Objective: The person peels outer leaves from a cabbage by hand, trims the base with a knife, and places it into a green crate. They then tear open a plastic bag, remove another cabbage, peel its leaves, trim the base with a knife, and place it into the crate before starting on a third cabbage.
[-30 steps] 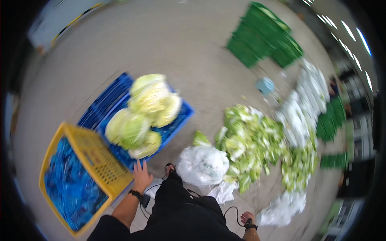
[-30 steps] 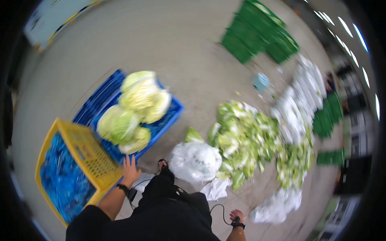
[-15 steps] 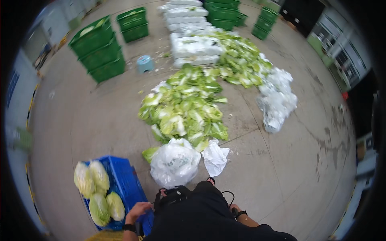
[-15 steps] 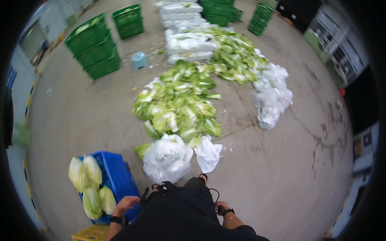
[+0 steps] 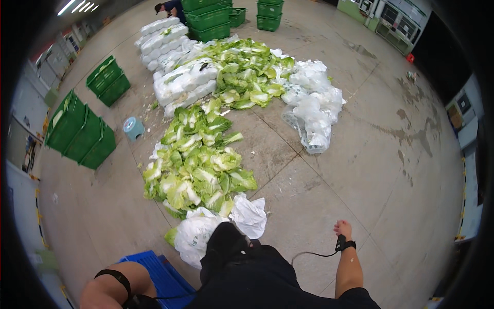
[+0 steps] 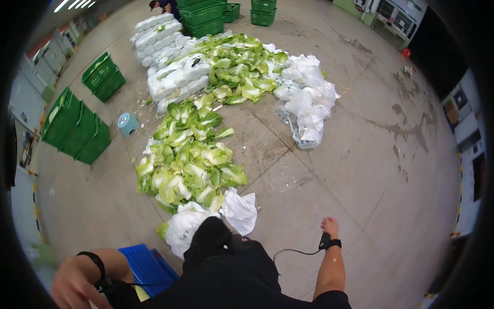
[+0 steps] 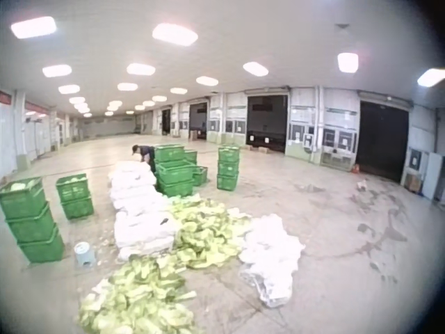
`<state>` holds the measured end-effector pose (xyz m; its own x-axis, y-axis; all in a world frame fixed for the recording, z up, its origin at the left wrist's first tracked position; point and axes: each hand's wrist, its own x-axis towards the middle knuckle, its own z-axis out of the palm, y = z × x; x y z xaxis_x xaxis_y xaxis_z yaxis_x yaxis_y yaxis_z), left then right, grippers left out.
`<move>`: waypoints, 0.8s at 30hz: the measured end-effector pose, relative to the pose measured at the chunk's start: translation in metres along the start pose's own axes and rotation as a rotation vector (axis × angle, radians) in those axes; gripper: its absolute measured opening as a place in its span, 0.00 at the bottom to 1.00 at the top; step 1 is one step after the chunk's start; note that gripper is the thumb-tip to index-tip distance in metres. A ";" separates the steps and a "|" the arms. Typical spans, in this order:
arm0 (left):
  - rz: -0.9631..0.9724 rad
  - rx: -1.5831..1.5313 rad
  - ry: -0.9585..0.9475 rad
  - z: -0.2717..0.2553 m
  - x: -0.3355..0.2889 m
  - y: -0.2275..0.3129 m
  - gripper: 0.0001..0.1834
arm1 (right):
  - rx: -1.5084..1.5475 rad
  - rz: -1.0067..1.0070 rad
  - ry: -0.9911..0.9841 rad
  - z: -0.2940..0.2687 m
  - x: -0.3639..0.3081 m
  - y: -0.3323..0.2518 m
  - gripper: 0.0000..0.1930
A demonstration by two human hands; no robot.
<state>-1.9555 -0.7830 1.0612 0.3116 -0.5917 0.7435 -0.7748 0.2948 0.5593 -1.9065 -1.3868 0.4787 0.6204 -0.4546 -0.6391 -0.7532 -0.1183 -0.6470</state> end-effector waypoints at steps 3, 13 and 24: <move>-0.054 0.032 -0.140 -0.018 0.023 -0.041 0.27 | 0.000 -0.058 0.013 0.014 0.016 -0.031 0.14; -0.009 -0.227 -0.075 -0.127 0.085 -0.264 0.24 | 0.065 0.443 -0.062 0.038 -0.033 0.067 0.10; -0.377 -0.290 -0.309 -0.266 0.170 -0.597 0.27 | 0.199 0.821 -0.037 0.128 0.043 -0.076 0.15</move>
<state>-1.2939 -0.8597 0.9510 0.3278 -0.8754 0.3554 -0.4449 0.1889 0.8754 -1.7943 -1.2842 0.4469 -0.0980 -0.2986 -0.9493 -0.9174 0.3968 -0.0300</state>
